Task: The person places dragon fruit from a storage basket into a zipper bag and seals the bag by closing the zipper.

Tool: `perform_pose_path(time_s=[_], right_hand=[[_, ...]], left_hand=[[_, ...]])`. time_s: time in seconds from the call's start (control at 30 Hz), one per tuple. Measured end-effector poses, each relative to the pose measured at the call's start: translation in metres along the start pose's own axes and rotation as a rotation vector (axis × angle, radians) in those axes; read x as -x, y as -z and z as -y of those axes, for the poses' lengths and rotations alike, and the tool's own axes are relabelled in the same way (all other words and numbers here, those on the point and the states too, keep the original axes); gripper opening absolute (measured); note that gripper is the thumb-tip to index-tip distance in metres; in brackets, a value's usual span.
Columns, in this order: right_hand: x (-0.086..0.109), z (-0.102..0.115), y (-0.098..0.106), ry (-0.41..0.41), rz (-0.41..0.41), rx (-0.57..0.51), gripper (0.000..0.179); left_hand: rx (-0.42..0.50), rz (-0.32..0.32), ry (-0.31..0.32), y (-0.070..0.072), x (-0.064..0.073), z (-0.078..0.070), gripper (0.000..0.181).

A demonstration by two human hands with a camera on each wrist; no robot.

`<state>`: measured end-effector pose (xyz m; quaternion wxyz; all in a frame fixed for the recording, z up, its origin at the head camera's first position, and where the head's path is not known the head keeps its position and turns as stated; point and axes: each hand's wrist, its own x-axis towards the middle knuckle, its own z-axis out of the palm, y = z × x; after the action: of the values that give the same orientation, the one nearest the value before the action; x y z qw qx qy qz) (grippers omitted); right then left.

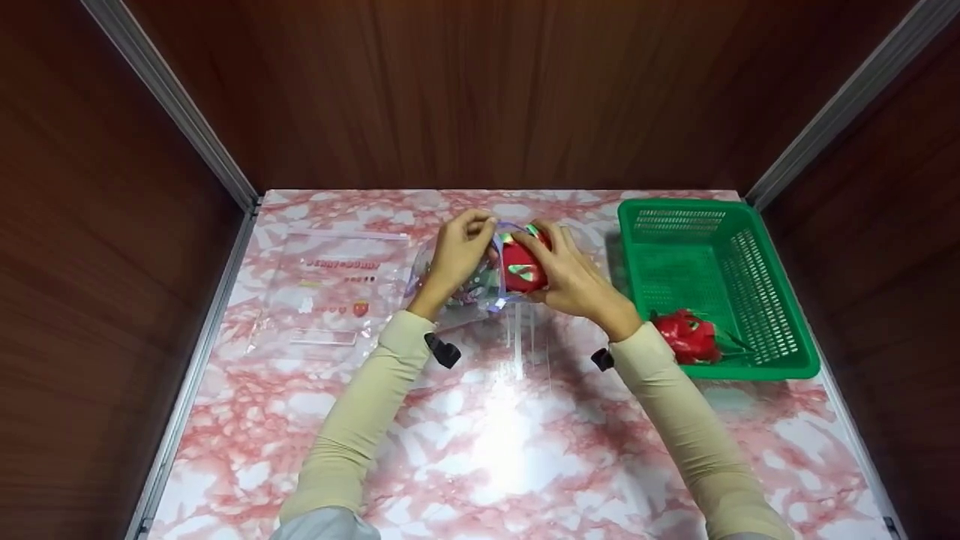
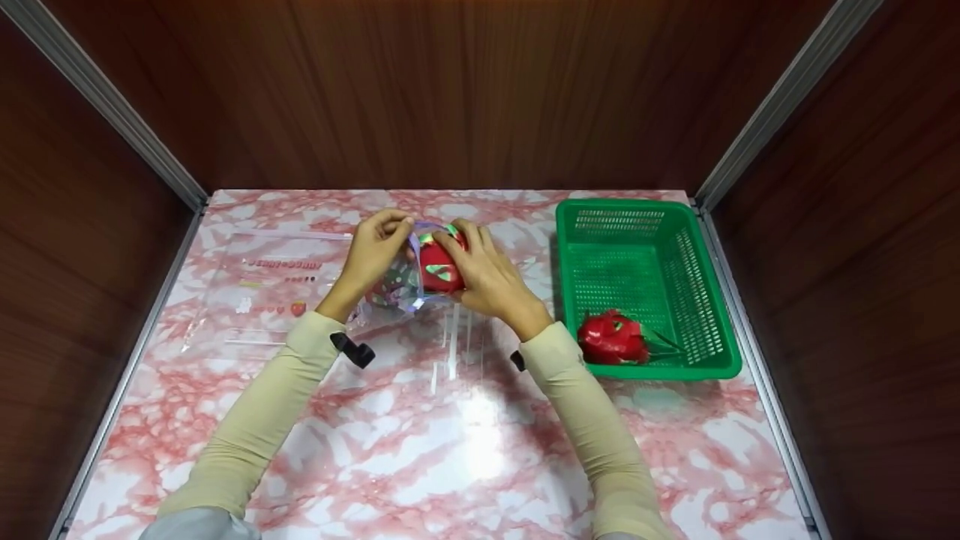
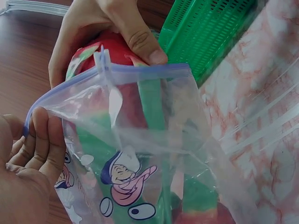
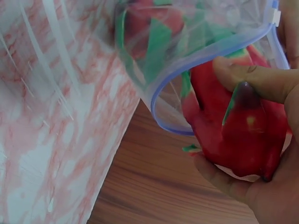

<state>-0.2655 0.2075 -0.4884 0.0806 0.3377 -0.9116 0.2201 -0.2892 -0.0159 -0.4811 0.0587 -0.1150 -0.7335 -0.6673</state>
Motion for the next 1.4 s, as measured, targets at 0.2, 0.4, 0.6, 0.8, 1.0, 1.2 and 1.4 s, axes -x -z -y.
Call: perform_pose_path(time_s=[0.2,0.4,0.6,0.8,1.0,1.2,1.4], right_hand=[[-0.002,-0.001,0.000,0.014,0.020,-0.057,0.097],[0.000,-0.002,-0.002,0.048,0.037,-0.112,0.096],[0.001,-0.003,-0.005,0.081,0.015,-0.113,0.091],[-0.003,-0.006,-0.007,0.107,-0.010,-0.093,0.090],[-0.004,-0.009,-0.008,0.149,-0.034,-0.050,0.089],[-0.006,-0.010,-0.011,0.203,-0.086,0.003,0.084],[-0.005,-0.008,-0.017,0.234,-0.094,0.052,0.078]], left_hand=[[0.007,-0.008,0.004,0.000,0.000,0.000,0.021],[0.009,-0.001,0.006,0.000,0.001,0.000,0.024],[-0.007,-0.007,0.005,0.001,0.001,0.000,0.020],[-0.005,-0.002,0.014,0.002,0.001,0.000,0.022],[0.004,0.004,0.020,0.003,0.001,-0.001,0.025],[0.013,0.001,0.013,0.004,0.001,0.000,0.022],[0.017,0.000,0.005,0.005,0.001,-0.003,0.020]])
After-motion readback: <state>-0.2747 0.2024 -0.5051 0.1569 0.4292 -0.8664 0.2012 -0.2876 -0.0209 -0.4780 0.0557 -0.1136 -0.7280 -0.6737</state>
